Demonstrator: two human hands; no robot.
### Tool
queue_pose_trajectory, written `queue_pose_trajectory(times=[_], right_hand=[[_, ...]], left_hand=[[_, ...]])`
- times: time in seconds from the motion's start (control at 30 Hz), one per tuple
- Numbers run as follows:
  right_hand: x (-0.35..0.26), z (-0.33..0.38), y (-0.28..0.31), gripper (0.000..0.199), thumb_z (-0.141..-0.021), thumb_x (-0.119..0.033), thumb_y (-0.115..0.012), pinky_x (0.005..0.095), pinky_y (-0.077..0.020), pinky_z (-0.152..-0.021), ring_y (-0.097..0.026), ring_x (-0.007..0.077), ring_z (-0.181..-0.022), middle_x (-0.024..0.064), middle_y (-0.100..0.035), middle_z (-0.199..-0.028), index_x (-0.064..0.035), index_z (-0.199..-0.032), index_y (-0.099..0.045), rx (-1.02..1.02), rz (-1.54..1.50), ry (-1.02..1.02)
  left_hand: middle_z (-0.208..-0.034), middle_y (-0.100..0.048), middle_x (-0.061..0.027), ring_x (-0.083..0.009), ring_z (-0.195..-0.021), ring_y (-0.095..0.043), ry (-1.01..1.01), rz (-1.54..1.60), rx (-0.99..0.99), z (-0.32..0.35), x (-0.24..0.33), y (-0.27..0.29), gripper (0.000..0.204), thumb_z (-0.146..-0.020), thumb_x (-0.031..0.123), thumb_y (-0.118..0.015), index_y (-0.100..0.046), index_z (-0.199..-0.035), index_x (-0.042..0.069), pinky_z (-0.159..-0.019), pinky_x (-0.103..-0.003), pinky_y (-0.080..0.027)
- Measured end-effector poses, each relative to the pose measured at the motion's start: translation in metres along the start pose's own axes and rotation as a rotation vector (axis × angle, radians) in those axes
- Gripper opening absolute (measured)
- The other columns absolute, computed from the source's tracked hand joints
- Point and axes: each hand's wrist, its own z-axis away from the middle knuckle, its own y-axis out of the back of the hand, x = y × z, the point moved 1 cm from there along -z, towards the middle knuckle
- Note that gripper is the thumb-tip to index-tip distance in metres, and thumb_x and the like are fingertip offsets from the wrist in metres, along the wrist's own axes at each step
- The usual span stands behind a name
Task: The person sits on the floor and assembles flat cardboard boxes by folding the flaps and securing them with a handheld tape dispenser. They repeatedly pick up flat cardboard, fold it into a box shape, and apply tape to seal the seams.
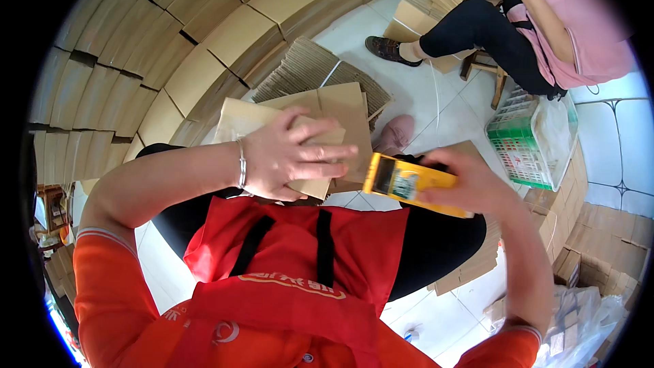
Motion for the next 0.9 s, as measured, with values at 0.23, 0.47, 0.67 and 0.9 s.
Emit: queue_pose_trajectory(times=[0.23, 0.47, 0.67, 0.9], right_hand=[[-0.053, -0.043, -0.039, 0.051, -0.076, -0.045, -0.073, 0.0392, -0.0531, -0.078, -0.068, 0.0321, -0.088, 0.0152, -0.069, -0.092, -0.0064, -0.107, -0.061, 0.045, 0.253, 0.037], [-0.069, -0.044, -0.057, 0.042, -0.075, -0.042, -0.072, 0.0422, -0.0545, -0.072, -0.069, 0.0321, -0.082, 0.0153, -0.069, -0.082, -0.0049, -0.094, -0.064, 0.11, 0.528, 0.057], [-0.031, -0.05, -0.08, 0.048, -0.074, -0.046, -0.071, 0.0437, -0.0546, -0.075, -0.069, 0.0336, -0.085, 0.0148, -0.07, -0.085, -0.0076, -0.102, -0.065, 0.137, 0.436, -0.044], [-0.012, -0.03, -0.04, 0.047, -0.081, -0.032, -0.075, 0.0343, -0.0527, -0.073, -0.068, 0.0216, -0.081, 0.0139, -0.069, -0.087, -0.0039, -0.115, -0.059, 0.626, -0.119, -0.011]], left_hand=[[-0.098, -0.06, -0.0021, -0.0241, -0.111, -0.052, -0.28, 0.058, -0.04, -0.028, -0.005, 0.002, 0.037, -0.065, 0.033, -0.075, -0.064, -0.093, 0.012, -0.111, -0.061, -0.023], [-0.084, -0.067, 0.001, -0.0199, -0.093, -0.059, -0.3, -0.011, -0.121, -0.043, -0.006, -0.004, 0.03, -0.072, 0.04, -0.066, -0.072, -0.084, 0.013, -0.109, -0.053, -0.024], [-0.082, -0.07, 0.0022, -0.0175, -0.093, -0.061, -0.195, -0.098, -0.502, -0.062, 0.005, 0.006, 0.029, -0.079, 0.041, -0.059, -0.074, -0.086, 0.018, -0.107, -0.049, -0.026], [-0.125, -0.06, -0.0021, -0.0229, -0.131, -0.045, -0.169, -0.251, -0.514, -0.072, 0.023, 0.03, 0.066, -0.079, 0.062, -0.059, -0.058, -0.127, 0.018, -0.116, -0.062, -0.004]])
